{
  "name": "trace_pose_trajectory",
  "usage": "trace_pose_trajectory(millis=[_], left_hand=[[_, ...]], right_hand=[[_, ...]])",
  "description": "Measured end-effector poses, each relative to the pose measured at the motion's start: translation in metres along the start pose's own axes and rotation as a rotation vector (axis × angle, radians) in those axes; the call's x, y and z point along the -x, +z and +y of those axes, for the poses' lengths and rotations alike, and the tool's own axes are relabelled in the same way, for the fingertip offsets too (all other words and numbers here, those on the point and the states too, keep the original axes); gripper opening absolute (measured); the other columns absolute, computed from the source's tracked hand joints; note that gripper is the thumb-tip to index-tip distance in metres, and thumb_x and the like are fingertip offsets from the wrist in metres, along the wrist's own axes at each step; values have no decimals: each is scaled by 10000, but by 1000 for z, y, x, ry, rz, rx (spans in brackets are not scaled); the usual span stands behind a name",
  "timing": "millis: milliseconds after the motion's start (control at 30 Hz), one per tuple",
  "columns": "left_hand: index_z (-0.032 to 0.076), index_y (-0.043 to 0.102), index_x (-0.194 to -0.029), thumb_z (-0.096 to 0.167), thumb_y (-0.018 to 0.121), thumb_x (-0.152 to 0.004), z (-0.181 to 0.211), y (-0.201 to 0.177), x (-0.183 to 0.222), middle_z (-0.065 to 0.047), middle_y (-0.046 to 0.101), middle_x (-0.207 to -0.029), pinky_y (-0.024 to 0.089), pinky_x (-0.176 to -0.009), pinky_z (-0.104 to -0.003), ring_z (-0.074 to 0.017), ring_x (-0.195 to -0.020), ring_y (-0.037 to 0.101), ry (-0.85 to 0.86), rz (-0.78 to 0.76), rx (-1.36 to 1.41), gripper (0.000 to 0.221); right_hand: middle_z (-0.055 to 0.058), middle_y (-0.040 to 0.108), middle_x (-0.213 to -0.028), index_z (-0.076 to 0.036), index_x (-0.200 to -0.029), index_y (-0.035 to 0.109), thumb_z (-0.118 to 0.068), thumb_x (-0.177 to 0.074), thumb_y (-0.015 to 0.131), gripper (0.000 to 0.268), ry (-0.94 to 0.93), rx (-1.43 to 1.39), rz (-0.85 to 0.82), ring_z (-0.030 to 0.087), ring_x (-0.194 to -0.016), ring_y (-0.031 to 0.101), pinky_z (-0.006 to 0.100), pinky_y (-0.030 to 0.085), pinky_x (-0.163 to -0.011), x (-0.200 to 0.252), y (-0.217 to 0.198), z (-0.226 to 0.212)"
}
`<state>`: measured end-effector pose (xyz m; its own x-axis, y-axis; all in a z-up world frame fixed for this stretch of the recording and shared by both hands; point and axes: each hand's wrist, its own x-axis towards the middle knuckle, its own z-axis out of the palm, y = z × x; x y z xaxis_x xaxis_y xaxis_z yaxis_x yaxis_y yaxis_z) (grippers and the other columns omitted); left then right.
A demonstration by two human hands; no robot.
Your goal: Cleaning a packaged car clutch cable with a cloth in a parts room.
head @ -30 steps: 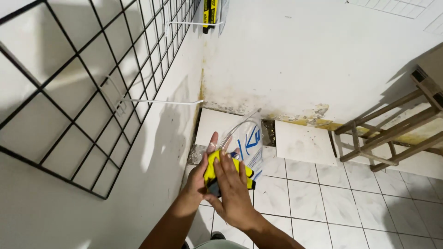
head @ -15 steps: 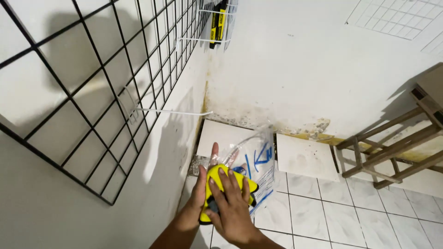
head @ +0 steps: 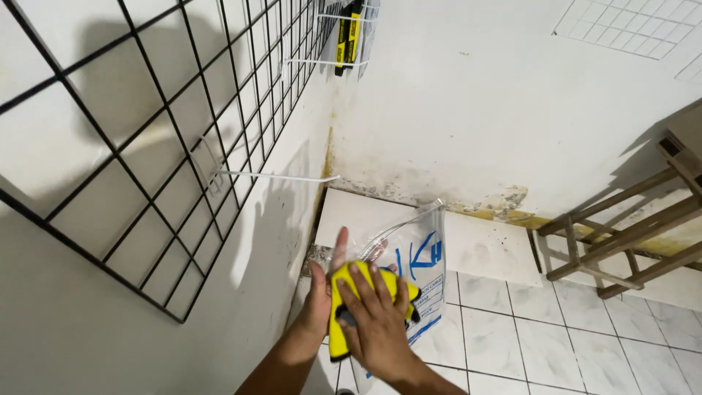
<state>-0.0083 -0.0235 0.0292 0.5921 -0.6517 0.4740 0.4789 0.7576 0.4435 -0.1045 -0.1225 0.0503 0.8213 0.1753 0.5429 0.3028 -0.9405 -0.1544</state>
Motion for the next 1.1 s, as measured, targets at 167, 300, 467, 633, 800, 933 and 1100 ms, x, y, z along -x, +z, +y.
trace_pose_trajectory(millis=[167, 300, 467, 633, 800, 933, 1100], left_hand=[[251, 116, -1653, 734, 294, -982, -12, -11, 3, -198, 256, -1673, 279, -1241, -516, -330, -1500, 349, 29, -54, -108, 847], [227, 10, -1657, 729, 270, -961, 7, 0, 3, -281, 300, -1632, 431, -1120, -428, -301, -1345, 513, 20, 33, -178, 896], [247, 105, -1659, 511, 379, -1062, 3, -5, 11, -215, 325, -1623, 411, -1115, -403, -261, -1342, 496, -17, 83, -117, 707], [169, 26, -1663, 477, 634, -1012, 0, -3, 10, -214, 330, -1603, 313, -1184, -414, -279, -1401, 424, 75, 50, -140, 942], [248, 80, -1656, 498, 308, -1100, 2, -11, 18, -216, 147, -1710, 223, -1230, -448, -366, -1489, 340, 36, 77, -196, 651], [185, 152, -1650, 508, 342, -1070, -12, -35, 31, -159, 347, -1616, 421, -1089, -363, -206, -1340, 470, -15, 100, -153, 691], [160, 196, -1643, 415, 298, -1129, -18, -38, 30, -13, 142, -1732, 310, -1248, -429, -211, -1526, 317, 42, -68, -140, 583]], right_hand=[[112, 411, -1609, -148, -1490, 528, -322, -915, 623, 609, 30, 31, 89, 344, -1530, 272, 620, 24, -1191, -22, -14, 2], [98, 414, -1610, -148, -1482, 538, -338, -894, 653, 629, -6, 29, 36, 352, -1509, 305, 627, 42, -1180, -7, -7, -2], [104, 420, -1607, -133, -1468, 543, -355, -902, 613, 612, -21, 19, -4, 360, -1512, 293, 668, 51, -1156, -3, -1, 5], [108, 422, -1609, -128, -1486, 527, -341, -902, 640, 632, -3, 8, 31, 354, -1523, 291, 632, 38, -1165, -15, -13, 1], [88, 412, -1609, -137, -1472, 544, -358, -909, 651, 614, -22, -13, -47, 344, -1511, 277, 650, 21, -1162, 8, 7, 6], [114, 350, -1652, -140, -1513, 478, -395, -955, 547, 618, 47, 22, 53, 385, -1549, 218, 665, -10, -1202, -5, 4, 22], [149, 259, -1695, -104, -1572, 378, -396, -1061, 359, 589, 170, 27, 201, 362, -1585, 164, 610, -4, -1250, -35, -11, 43]])
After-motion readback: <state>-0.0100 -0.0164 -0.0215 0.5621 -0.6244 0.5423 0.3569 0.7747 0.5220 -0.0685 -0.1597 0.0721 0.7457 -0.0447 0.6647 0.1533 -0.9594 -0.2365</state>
